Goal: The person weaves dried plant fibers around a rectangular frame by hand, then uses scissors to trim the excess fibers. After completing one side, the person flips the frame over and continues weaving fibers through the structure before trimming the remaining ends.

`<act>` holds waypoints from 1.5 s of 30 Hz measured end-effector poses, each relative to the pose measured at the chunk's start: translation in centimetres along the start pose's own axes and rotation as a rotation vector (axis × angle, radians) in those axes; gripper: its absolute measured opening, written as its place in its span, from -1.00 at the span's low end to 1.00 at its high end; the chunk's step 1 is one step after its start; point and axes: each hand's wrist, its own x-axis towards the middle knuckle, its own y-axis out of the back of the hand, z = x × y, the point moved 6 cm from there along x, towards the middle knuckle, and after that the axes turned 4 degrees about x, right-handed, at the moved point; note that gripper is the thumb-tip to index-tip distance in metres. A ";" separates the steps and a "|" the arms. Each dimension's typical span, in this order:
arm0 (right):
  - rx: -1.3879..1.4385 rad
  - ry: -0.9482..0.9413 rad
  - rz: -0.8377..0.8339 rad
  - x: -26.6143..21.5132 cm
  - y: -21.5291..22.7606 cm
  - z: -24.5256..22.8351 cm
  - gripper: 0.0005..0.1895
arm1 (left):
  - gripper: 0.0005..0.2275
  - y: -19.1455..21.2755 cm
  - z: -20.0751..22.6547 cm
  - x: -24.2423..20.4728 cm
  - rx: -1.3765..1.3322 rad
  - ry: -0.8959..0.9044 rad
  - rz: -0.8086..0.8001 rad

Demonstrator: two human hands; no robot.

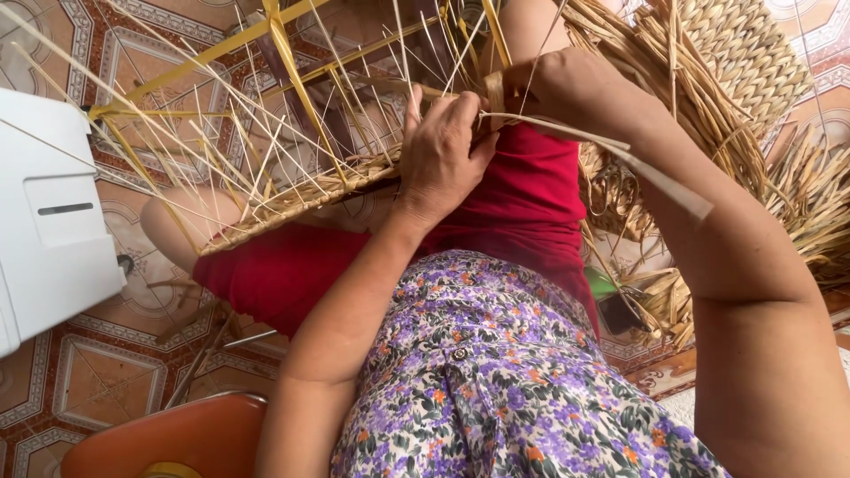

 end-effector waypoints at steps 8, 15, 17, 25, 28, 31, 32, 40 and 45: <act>0.022 -0.042 -0.021 -2.4 -1.0 0.6 -0.77 | -0.90 0.0 -0.2 0.3 -0.154 0.053 -0.111; 0.839 -0.455 0.434 -6.4 -4.9 0.7 -0.89 | -0.82 0.3 -0.6 1.5 -0.183 0.185 -0.208; 0.952 -0.495 0.497 -6.5 -6.6 0.5 -0.90 | -0.83 0.1 -0.4 1.5 -0.160 0.200 -0.246; 1.392 -0.338 0.499 -8.1 -9.7 2.4 -0.92 | -0.81 0.2 -0.9 1.5 -0.193 0.280 -0.214; 1.518 -0.218 0.315 -11.2 -8.9 3.2 -0.92 | -0.84 -0.9 -1.0 0.7 -0.094 0.133 -0.111; 1.339 -0.316 0.151 -14.1 -8.3 5.1 -0.89 | -0.80 -1.1 -0.7 1.0 -0.082 0.291 -0.307; 1.338 -0.316 0.153 -13.8 -7.7 5.0 -0.89 | -0.80 -1.5 -1.0 0.7 -0.083 0.290 -0.307; 0.971 -0.582 0.258 -9.4 -6.0 0.6 -0.81 | -0.79 -0.8 -0.9 1.0 -0.064 0.206 -0.187; 1.088 -0.448 0.244 -10.5 -7.7 2.4 -0.81 | -0.80 2.6 1.4 1.7 -0.205 -0.036 -0.019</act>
